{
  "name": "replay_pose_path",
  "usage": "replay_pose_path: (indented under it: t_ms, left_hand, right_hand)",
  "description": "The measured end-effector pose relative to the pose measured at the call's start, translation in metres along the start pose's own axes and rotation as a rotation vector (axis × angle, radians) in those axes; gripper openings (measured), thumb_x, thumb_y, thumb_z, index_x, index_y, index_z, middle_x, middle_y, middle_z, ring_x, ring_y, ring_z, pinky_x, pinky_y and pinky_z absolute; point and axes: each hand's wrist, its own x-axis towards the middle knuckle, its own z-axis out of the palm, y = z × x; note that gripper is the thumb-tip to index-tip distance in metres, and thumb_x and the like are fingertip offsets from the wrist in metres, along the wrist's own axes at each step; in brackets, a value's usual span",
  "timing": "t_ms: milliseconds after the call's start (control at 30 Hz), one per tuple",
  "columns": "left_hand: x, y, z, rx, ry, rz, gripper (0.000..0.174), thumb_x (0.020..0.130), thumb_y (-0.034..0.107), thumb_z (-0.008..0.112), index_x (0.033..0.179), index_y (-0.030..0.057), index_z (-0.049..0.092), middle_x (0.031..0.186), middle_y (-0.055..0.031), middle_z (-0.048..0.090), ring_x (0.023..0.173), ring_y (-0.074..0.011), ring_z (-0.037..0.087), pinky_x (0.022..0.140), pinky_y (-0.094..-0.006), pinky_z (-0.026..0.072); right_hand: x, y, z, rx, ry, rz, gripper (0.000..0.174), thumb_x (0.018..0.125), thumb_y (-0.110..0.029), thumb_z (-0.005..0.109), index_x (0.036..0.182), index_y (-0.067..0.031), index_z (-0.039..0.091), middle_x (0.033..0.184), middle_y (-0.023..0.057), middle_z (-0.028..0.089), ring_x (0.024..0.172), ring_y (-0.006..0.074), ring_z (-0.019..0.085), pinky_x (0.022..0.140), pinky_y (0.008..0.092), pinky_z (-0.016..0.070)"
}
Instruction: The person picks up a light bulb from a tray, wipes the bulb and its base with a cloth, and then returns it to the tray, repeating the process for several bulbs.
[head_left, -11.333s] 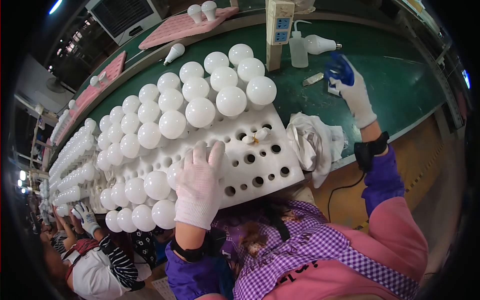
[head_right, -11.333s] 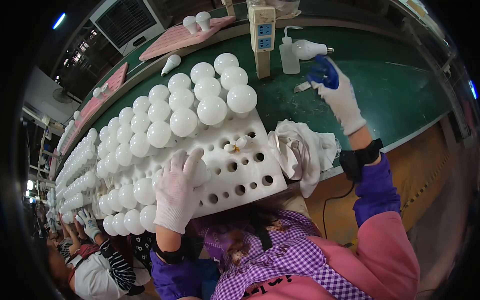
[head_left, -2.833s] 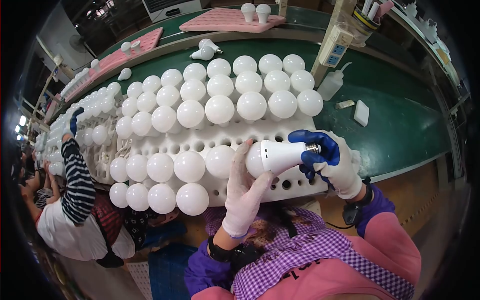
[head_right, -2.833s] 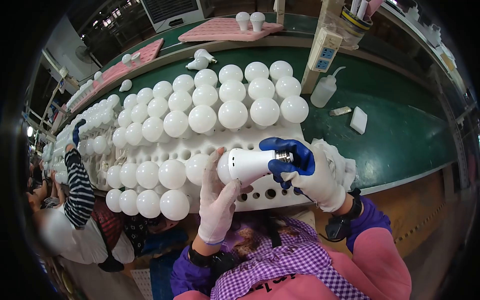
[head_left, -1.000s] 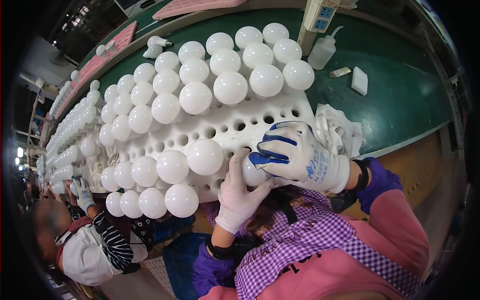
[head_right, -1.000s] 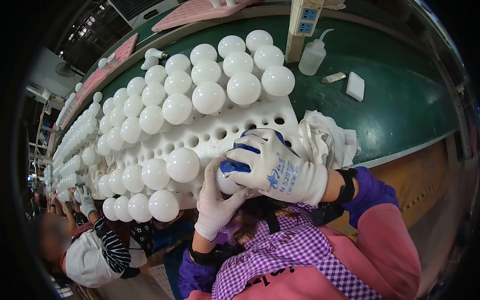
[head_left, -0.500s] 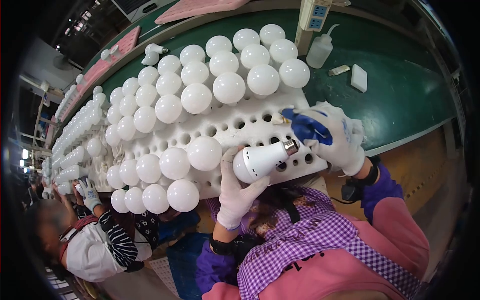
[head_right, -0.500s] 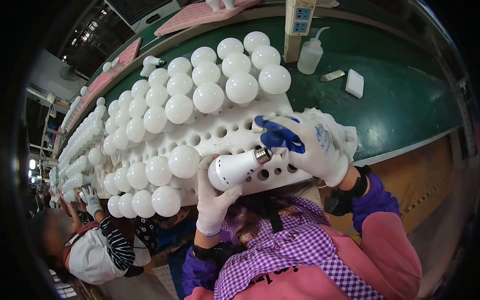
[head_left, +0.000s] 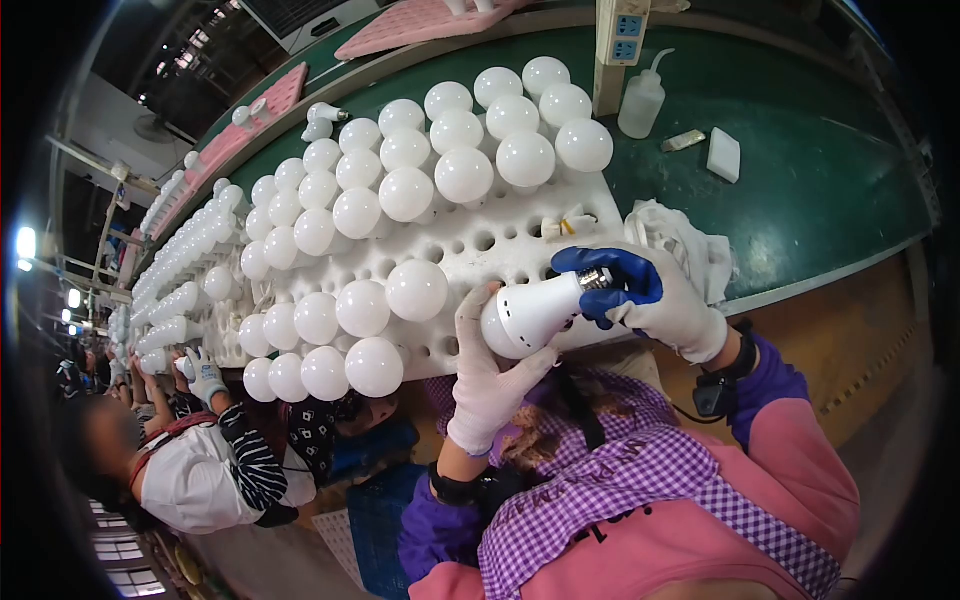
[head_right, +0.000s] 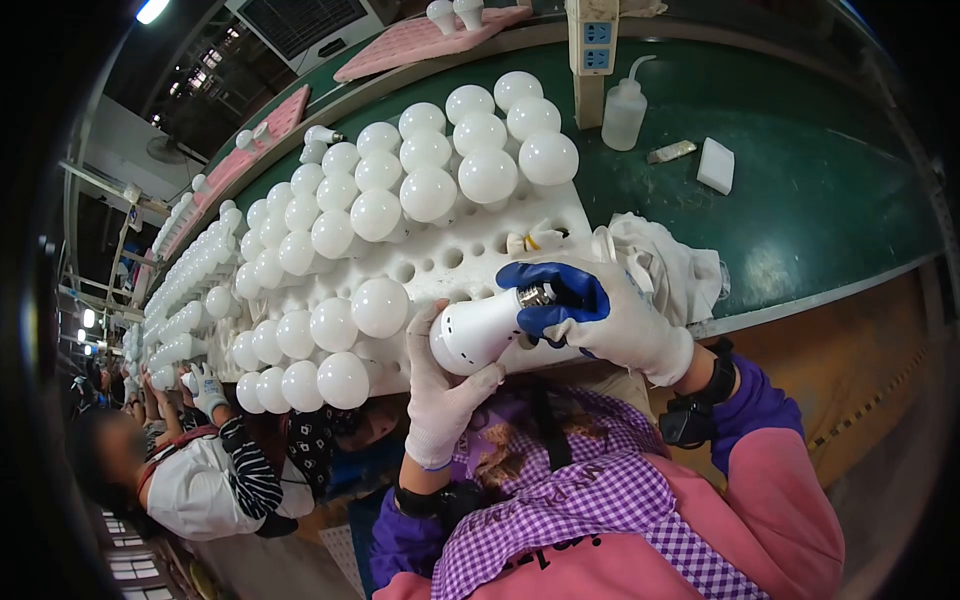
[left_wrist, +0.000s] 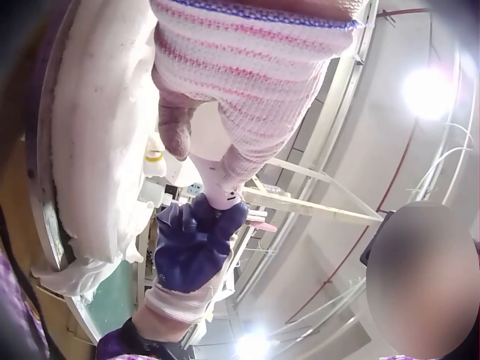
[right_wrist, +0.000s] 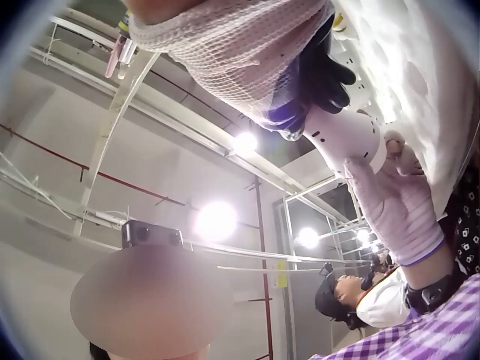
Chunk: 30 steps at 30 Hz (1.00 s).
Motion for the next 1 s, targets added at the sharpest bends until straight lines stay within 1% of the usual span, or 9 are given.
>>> replay_pose_path:
  t_ms: [100, 133, 300, 433, 500, 633, 733, 900, 1000]
  left_hand:
    - [-0.009, 0.018, -0.003, 0.497, 0.076, 0.016, 0.083, 0.071, 0.003, 0.078, 0.139, 0.0022, 0.03, 0.121, -0.0133, 0.047, 0.087, -0.0149, 0.059, 0.074, -0.0275, 0.0529]
    - [-0.004, 0.019, -0.006, 0.622, 0.152, 0.286, 0.078, 0.07, 0.004, 0.078, 0.137, 0.0031, 0.038, 0.12, -0.0142, 0.05, 0.074, -0.0124, 0.058, 0.064, -0.0259, 0.0507]
    - [0.018, 0.062, -0.043, 1.189, 0.203, 0.538, 0.071, 0.066, 0.006, 0.076, 0.13, 0.0093, 0.047, 0.126, -0.016, 0.049, 0.114, -0.0361, 0.05, 0.091, -0.0427, 0.0463]
    - [0.037, 0.073, -0.064, 1.622, 0.048, 0.233, 0.069, 0.069, 0.014, 0.074, 0.132, 0.0183, 0.046, 0.13, -0.0156, 0.046, 0.12, -0.0361, 0.045, 0.099, -0.0478, 0.0393]
    - [0.05, 0.065, -0.074, 1.725, -0.131, 0.308, 0.066, 0.065, 0.011, 0.074, 0.127, 0.019, 0.051, 0.123, -0.0123, 0.05, 0.112, -0.036, 0.051, 0.092, -0.0459, 0.0432]
    - [0.055, 0.088, -0.072, 1.581, -0.233, 0.136, 0.065, 0.068, 0.013, 0.073, 0.127, 0.0184, 0.047, 0.123, -0.0143, 0.05, 0.114, -0.0338, 0.051, 0.092, -0.0449, 0.044]
    - [0.042, 0.08, -0.073, 1.203, -0.012, 0.364, 0.07, 0.062, 0.008, 0.078, 0.124, 0.0114, 0.046, 0.116, -0.0141, 0.052, 0.108, -0.0326, 0.054, 0.089, -0.0427, 0.046]
    - [0.025, 0.048, -0.035, 0.278, 0.187, 0.149, 0.083, 0.062, 0.015, 0.087, 0.127, 0.0017, 0.037, 0.121, -0.0126, 0.047, 0.107, -0.0223, 0.054, 0.088, -0.0354, 0.0496]
    - [0.027, 0.028, -0.036, 0.37, 0.175, 0.178, 0.084, 0.064, 0.015, 0.087, 0.129, 0.0013, 0.035, 0.122, -0.0133, 0.046, 0.107, -0.0217, 0.054, 0.086, -0.0332, 0.0521]
  right_hand:
    - [0.013, -0.029, -0.007, -0.441, 0.027, -0.114, 0.052, 0.082, -0.019, 0.072, 0.127, 0.0002, 0.053, 0.12, 0.0084, 0.061, 0.095, 0.0106, 0.058, 0.08, 0.0215, 0.0502]
    - [0.021, -0.033, -0.001, -0.121, 0.097, -0.114, 0.047, 0.083, -0.009, 0.065, 0.127, 0.0015, 0.052, 0.117, 0.0074, 0.063, 0.094, 0.0107, 0.059, 0.08, 0.0214, 0.0498]
    - [0.118, -0.068, -0.035, -0.448, 0.357, -0.387, 0.034, 0.082, -0.009, 0.066, 0.115, -0.0059, 0.064, 0.095, 0.0017, 0.066, 0.08, 0.0041, 0.057, 0.068, 0.021, 0.0483]
    - [0.212, -0.066, -0.081, -0.96, 0.64, -0.53, 0.045, 0.078, -0.029, 0.069, 0.117, -0.0073, 0.062, 0.106, 0.0173, 0.066, 0.097, 0.0332, 0.062, 0.087, 0.0377, 0.0476]
    - [0.227, -0.066, -0.086, -1.169, 0.701, -0.4, 0.042, 0.082, -0.016, 0.069, 0.122, -0.0073, 0.06, 0.098, 0.0081, 0.07, 0.086, 0.0129, 0.063, 0.079, 0.0267, 0.0493]
    - [0.162, -0.076, -0.04, -0.954, 0.434, -0.383, 0.046, 0.083, -0.009, 0.065, 0.127, -0.0018, 0.055, 0.105, 0.0058, 0.069, 0.093, 0.0102, 0.062, 0.086, 0.0247, 0.0481]
    - [0.105, -0.05, -0.016, -0.693, 0.157, -0.528, 0.041, 0.078, -0.013, 0.065, 0.118, -0.0022, 0.06, 0.094, 0.0126, 0.068, 0.082, 0.0181, 0.065, 0.078, 0.0289, 0.0499]
    - [0.055, -0.021, 0.013, 0.063, -0.129, 0.256, 0.047, 0.091, -0.021, 0.063, 0.131, -0.0013, 0.05, 0.086, 0.005, 0.064, 0.072, 0.0081, 0.059, 0.056, 0.0224, 0.0494]
    - [0.051, -0.021, 0.02, 0.128, -0.079, 0.291, 0.043, 0.09, -0.016, 0.062, 0.13, -0.0024, 0.053, 0.085, 0.0051, 0.063, 0.066, 0.0074, 0.058, 0.05, 0.0207, 0.0489]
